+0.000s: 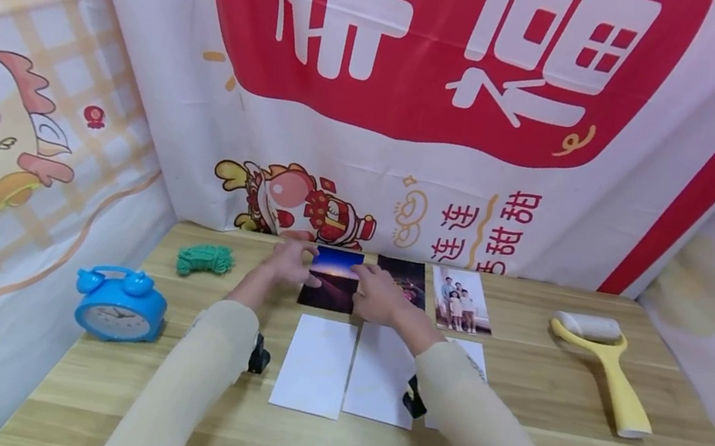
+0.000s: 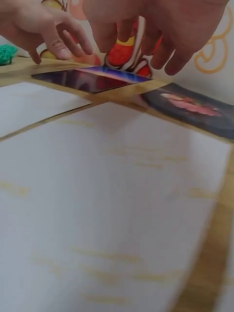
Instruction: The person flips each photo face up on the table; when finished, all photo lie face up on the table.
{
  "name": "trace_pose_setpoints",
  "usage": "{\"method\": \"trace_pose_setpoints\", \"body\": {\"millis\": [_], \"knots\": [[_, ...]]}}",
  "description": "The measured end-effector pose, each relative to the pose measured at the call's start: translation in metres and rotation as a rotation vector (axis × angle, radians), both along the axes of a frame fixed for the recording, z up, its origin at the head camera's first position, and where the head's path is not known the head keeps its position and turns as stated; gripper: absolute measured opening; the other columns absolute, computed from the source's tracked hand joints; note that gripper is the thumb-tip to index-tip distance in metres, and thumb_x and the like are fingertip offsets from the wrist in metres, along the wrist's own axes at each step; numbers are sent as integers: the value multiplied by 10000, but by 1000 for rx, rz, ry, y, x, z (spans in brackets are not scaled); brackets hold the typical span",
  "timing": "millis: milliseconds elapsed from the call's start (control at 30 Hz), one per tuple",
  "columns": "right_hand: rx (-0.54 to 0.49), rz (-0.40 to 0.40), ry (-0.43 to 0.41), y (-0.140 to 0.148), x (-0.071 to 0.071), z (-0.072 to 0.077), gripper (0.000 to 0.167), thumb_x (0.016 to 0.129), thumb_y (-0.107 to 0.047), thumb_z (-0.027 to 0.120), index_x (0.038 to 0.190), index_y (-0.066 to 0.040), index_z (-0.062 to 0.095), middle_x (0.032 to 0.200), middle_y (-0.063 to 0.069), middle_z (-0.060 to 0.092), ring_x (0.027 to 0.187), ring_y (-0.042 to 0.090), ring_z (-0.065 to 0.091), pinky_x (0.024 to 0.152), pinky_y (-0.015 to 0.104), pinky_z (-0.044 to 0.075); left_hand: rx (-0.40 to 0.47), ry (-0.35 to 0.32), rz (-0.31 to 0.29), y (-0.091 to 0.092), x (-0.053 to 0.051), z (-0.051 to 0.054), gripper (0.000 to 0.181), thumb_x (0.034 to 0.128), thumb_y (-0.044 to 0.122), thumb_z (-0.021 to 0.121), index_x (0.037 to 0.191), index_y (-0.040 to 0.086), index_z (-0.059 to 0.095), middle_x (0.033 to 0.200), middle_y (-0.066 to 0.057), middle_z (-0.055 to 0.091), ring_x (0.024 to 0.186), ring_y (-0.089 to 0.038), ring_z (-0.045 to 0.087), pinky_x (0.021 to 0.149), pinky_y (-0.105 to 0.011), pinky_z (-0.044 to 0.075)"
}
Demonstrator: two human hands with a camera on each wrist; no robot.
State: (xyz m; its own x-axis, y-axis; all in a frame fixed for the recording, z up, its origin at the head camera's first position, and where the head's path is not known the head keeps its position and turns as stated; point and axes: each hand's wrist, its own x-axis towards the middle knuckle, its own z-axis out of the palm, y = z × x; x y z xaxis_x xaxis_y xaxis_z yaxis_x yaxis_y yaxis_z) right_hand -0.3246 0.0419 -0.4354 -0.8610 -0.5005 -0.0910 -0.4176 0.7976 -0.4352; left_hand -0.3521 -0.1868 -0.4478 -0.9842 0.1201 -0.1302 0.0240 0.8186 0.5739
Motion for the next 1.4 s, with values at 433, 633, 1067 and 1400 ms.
{"method": "trace_pose_setpoints", "body": {"millis": [433,633,1067,1400], "knots": [[-79,-76,85,104,21,12,541,969,-123,553,1466,79,484,1458,327,551,1374,468,535,1190,605,430,-207,148,-325,104,25,19,789,818,434,846,1499,196,526,1698,-169,312,1586,-409,235,1271,-731,139],[-104,-125,105,144,40,0,484,956,-96,564,1386,123,528,1354,361,601,1259,502,598,1094,629,500,-334,151,-589,170,71,15,805,842,480,822,1516,162,518,1678,-83,399,1570,-298,353,1301,-656,185],[-134,-270,-53,193,81,-15,502,1018,-157,553,1436,114,492,1429,345,563,1325,503,556,1110,641,480,-533,113,-742,208,100,4,827,792,619,824,1459,195,583,1670,-73,403,1554,-311,371,1301,-634,226],[-284,-502,-380,208,95,4,506,1043,-229,516,1438,78,445,1329,291,574,1141,370,600,925,458,585,-537,138,-764,224,106,-5,808,800,613,820,1451,197,585,1672,-63,398,1551,-296,374,1305,-630,217]]}}
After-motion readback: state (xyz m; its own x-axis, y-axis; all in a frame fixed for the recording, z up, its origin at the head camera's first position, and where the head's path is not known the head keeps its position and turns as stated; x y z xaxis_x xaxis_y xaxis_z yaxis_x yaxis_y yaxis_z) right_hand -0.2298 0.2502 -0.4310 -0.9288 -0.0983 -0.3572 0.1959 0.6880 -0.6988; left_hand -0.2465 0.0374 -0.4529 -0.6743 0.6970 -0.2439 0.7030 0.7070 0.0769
